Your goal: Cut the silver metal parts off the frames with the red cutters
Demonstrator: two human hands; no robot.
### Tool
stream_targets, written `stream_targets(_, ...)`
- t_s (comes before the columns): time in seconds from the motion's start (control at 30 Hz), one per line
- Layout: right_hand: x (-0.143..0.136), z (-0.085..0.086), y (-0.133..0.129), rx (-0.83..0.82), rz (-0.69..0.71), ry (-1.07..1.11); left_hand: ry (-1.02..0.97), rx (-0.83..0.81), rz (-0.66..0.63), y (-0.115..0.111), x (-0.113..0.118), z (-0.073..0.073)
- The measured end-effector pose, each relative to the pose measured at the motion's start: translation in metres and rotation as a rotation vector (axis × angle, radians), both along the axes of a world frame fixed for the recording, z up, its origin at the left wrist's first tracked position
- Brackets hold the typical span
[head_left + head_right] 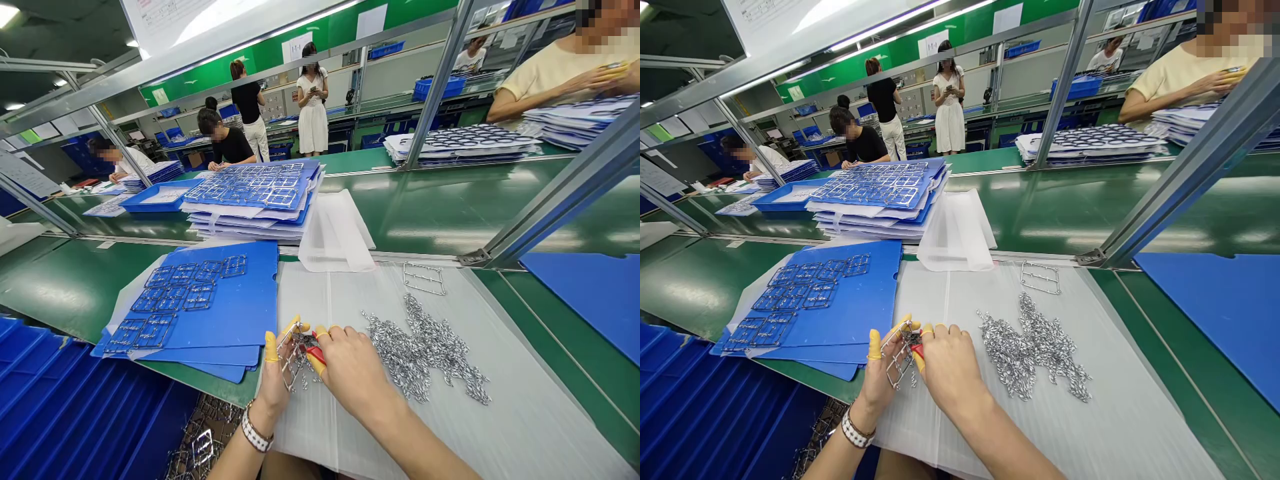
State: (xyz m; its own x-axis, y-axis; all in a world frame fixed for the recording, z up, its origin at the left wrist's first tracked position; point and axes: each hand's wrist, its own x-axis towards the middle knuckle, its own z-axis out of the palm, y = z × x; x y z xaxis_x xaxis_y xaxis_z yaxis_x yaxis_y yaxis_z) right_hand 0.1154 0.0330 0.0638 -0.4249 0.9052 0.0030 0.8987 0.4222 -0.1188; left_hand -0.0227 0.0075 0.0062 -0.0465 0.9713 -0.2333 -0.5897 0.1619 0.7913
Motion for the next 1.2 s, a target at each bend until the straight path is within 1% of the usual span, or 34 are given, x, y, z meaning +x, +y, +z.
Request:
stream_targets(0.1,0.003,-0.002,-0.002,0.025,-0.014,-0.014,-0.032,-0.045,0.011,0.001,-0.004,0.002)
stream_targets(0.17,0.006,-0.005,-0.004,0.025,-0.025,-0.011,-0.092,-0.064,0.001,0.002,-0.008,0.004)
stream_targets(0.27,0.010,-0.009,-0.008,0.015,-0.027,0.003,-0.205,-0.056,-0.019,0.006,-0.013,0.007)
stream_targets(0.37,0.009,-0.011,-0.010,-0.010,-0.027,0.020,-0.246,-0.047,-0.013,0.008,-0.014,0.008)
stream_targets(0.57,0.004,-0.012,-0.010,-0.034,-0.025,0.032,-0.186,-0.034,0.011,0.005,-0.006,0.008)
stream_targets(0.73,0.002,-0.007,-0.008,-0.034,-0.007,0.003,-0.108,-0.014,0.049,0.005,-0.004,0.006)
stream_targets(0.9,0.002,-0.002,-0.012,-0.019,-0.003,0.009,-0.127,0.006,0.064,0.008,-0.007,0.007)
stream_targets(1.07,-0.003,-0.005,-0.020,-0.031,0.026,0.053,-0.124,0.022,0.106,0.012,-0.007,0.007)
stream_targets(1.2,-0.008,-0.009,-0.021,-0.036,0.028,0.074,-0.099,0.024,0.133,0.013,-0.005,0.007)
